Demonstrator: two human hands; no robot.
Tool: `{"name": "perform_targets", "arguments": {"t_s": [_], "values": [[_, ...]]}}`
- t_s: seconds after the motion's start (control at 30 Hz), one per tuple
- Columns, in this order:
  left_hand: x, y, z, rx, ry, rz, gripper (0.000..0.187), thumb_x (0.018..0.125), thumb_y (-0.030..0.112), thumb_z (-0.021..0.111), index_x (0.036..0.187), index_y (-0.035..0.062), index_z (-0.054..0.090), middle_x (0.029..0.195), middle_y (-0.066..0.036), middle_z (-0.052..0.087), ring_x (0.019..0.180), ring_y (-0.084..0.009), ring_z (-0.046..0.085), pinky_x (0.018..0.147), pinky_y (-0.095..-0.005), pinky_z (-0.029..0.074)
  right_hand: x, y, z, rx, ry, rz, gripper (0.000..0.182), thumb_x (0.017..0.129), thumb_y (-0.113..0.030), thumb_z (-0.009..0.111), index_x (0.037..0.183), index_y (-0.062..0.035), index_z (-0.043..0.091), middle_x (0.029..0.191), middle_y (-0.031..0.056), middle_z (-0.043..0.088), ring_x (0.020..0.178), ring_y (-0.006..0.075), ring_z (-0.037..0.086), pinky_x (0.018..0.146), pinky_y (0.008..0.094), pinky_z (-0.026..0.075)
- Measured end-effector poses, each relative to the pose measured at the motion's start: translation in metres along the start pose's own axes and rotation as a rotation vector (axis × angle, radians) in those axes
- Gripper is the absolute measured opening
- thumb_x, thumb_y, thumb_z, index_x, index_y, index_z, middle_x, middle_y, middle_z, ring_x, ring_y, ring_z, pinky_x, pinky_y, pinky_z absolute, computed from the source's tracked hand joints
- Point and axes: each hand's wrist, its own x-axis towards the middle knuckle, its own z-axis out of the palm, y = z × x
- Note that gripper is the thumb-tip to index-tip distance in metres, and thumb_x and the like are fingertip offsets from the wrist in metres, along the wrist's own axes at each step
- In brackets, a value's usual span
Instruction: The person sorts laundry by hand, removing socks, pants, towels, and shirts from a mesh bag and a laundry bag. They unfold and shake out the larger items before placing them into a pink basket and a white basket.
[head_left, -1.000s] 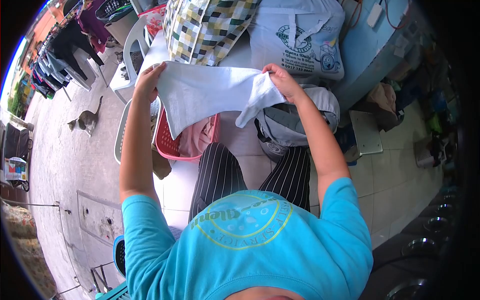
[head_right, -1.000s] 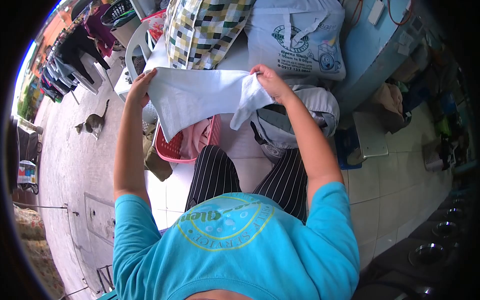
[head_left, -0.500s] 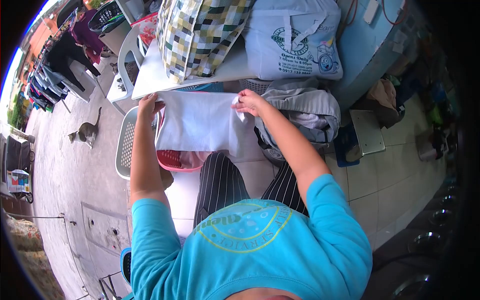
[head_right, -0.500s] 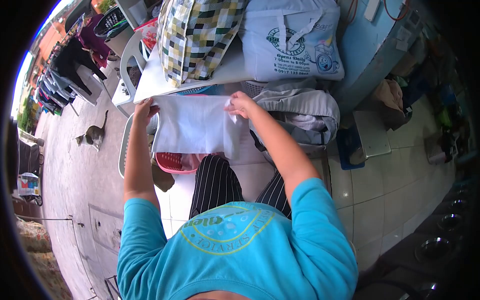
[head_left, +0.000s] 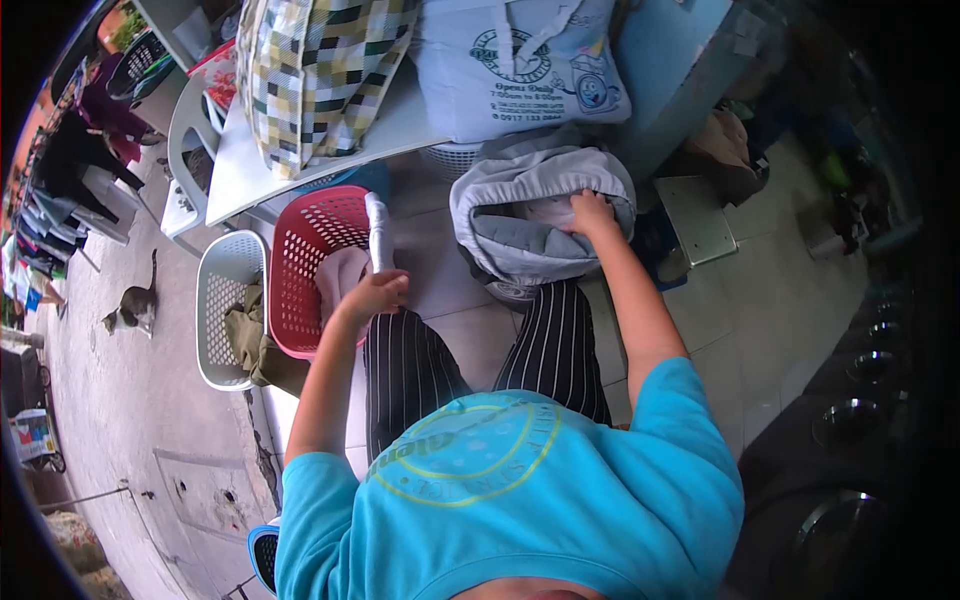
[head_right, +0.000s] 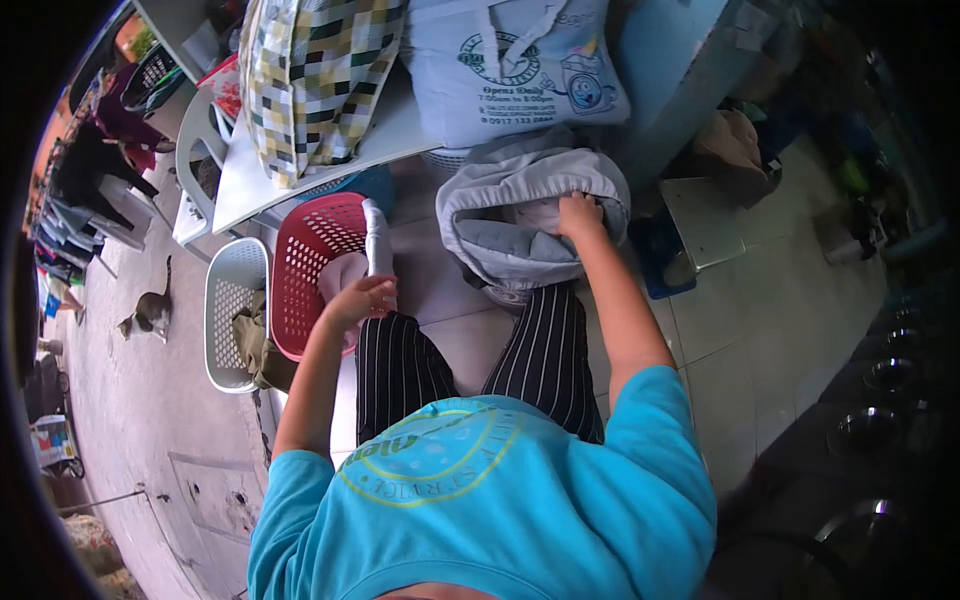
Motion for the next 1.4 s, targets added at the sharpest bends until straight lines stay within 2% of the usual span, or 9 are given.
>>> {"name": "perform_targets", "arguments": {"t_s": [0.03,0.17,0.43,0.67,0.83,1.0,1.07,1.2,1.4], "values": [[0.002,0.002,0.016,0.003,-0.050,0.002,0.045,0.093,0.031,0.056,0.128,0.0042,0.049,0.109,-0.008,0.058,0.092,-0.0175,0.060,0.077,-0.0304,0.051,-0.012,0.005,0.008,-0.162,0.251,0.073,0.041,0.072,-0.026,0.074,0.109,-0.0138,0.062,0.107,0.0115,0.063,0.102,0.0251,0.061,0.086,0.0460,0.046],[0.000,0.021,0.052,0.036,-0.152,0.055,0.045,0.093,0.033,0.055,0.128,0.0058,0.050,0.111,-0.008,0.058,0.095,-0.0179,0.060,0.078,-0.0303,0.051,-0.013,0.030,0.025,-0.100,0.060,0.109,0.044,0.070,-0.027,0.076,0.110,-0.0135,0.062,0.112,0.0115,0.059,0.106,0.0291,0.057,0.092,0.0448,0.043],[-0.031,0.098,0.082,0.157,-0.132,0.309,0.045,0.092,0.030,0.059,0.129,0.0060,0.049,0.117,-0.008,0.056,0.102,-0.0166,0.056,0.085,-0.0297,0.047,-0.066,-0.001,-0.100,1.369,0.114,-0.432,0.021,0.091,-0.016,0.060,0.108,-0.0048,0.057,0.101,-0.0004,0.060,0.090,0.0064,0.054,0.080,0.0231,0.042],[-0.030,0.143,0.132,0.121,-0.067,0.851,0.076,0.079,0.022,0.075,0.141,0.0107,0.033,0.142,-0.013,0.030,0.114,-0.0314,0.051,0.087,-0.0381,0.050,-0.105,-0.051,-0.152,2.058,0.001,-0.502,0.037,0.093,-0.024,0.057,0.127,-0.0106,0.049,0.120,0.0027,0.057,0.111,0.0150,0.054,0.093,0.0325,0.044],[-0.039,0.162,0.157,-0.271,-0.123,0.924,0.097,0.068,0.026,0.083,0.144,0.0143,0.023,0.139,-0.013,0.028,0.127,-0.0328,0.039,0.090,-0.0421,0.050,-0.091,-0.067,-0.132,2.148,-0.036,-0.526,0.037,0.096,-0.030,0.050,0.127,-0.0093,0.048,0.118,0.0055,0.057,0.109,0.0184,0.056,0.091,0.0375,0.048],[-0.037,0.155,0.152,0.129,0.030,1.103,0.099,0.067,0.029,0.084,0.144,0.0116,0.024,0.139,-0.011,0.029,0.129,-0.0252,0.036,0.095,-0.0414,0.045,-0.096,-0.100,-0.099,2.212,-0.024,-0.357,0.038,0.098,-0.033,0.043,0.122,-0.0042,0.051,0.111,0.0084,0.060,0.100,0.0176,0.060,0.087,0.0342,0.049],[-0.049,0.150,0.151,-0.100,-0.239,0.886,0.097,0.071,0.040,0.080,0.143,0.0059,0.024,0.138,-0.010,0.034,0.129,-0.0258,0.037,0.099,-0.0407,0.041,-0.106,-0.113,-0.091,2.268,-0.027,-0.436,0.033,0.098,-0.030,0.044,0.118,-0.0046,0.054,0.107,0.0068,0.062,0.098,0.0158,0.060,0.086,0.0327,0.050],[-0.062,0.123,0.140,-0.670,-0.381,0.647,0.079,0.086,0.045,0.063,0.141,0.0015,0.027,0.134,-0.010,0.043,0.123,-0.0210,0.042,0.099,-0.0366,0.039,-0.109,-0.122,-0.076,2.103,0.311,-0.432,0.028,0.097,-0.025,0.049,0.111,-0.0037,0.060,0.101,-0.0004,0.062,0.090,0.0078,0.056,0.082,0.0248,0.045],[-0.072,0.108,0.111,-0.711,0.165,0.695,0.032,0.094,0.029,0.055,0.110,0.0020,0.060,0.101,-0.008,0.065,0.091,-0.0164,0.063,0.083,-0.0304,0.050,-0.096,-0.102,-0.060,1.589,0.590,-0.253,0.028,0.096,-0.028,0.052,0.106,-0.0047,0.063,0.094,-0.0018,0.063,0.084,0.0053,0.052,0.078,0.0222,0.043]]}}
